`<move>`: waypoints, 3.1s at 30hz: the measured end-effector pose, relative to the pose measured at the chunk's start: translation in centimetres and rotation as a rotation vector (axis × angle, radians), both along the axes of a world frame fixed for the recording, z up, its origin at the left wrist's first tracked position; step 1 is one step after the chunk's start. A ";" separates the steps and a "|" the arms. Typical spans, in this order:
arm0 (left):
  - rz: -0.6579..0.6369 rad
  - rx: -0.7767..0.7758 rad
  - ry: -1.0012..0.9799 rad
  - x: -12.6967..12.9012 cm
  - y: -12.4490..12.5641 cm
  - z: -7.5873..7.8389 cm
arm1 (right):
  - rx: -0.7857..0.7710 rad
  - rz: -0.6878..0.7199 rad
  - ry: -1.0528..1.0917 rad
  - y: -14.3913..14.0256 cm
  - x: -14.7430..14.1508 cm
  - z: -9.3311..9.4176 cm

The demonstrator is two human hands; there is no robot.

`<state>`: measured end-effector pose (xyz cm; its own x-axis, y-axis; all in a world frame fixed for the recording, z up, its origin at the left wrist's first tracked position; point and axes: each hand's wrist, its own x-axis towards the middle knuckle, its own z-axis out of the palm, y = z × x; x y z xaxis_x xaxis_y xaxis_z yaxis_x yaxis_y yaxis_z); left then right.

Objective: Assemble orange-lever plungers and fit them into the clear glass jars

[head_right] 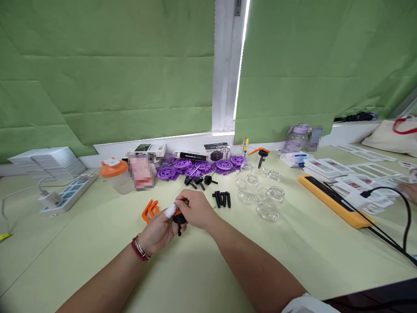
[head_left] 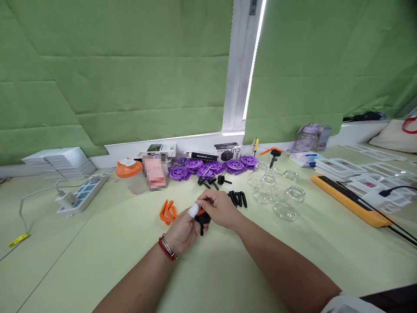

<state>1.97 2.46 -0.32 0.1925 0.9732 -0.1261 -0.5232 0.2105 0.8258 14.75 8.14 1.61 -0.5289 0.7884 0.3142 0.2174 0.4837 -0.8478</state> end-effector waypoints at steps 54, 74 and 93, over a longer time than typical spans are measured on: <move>0.225 -0.008 -0.109 -2.2 2.2 -0.5 | -0.006 -0.556 -0.621 6.0 7.8 -3.5; 0.251 -0.026 -0.081 -2.6 2.3 -0.2 | 0.288 -0.291 -0.553 3.4 6.1 -2.6; 0.166 0.074 0.044 -2.4 2.0 -0.2 | 0.147 0.071 -0.270 0.7 4.1 -2.8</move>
<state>-0.40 4.41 -0.54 0.0243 0.9981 -0.0575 -0.5091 0.0618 0.8585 18.84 8.80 -1.19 -0.6605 0.7035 0.2625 0.3869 0.6184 -0.6840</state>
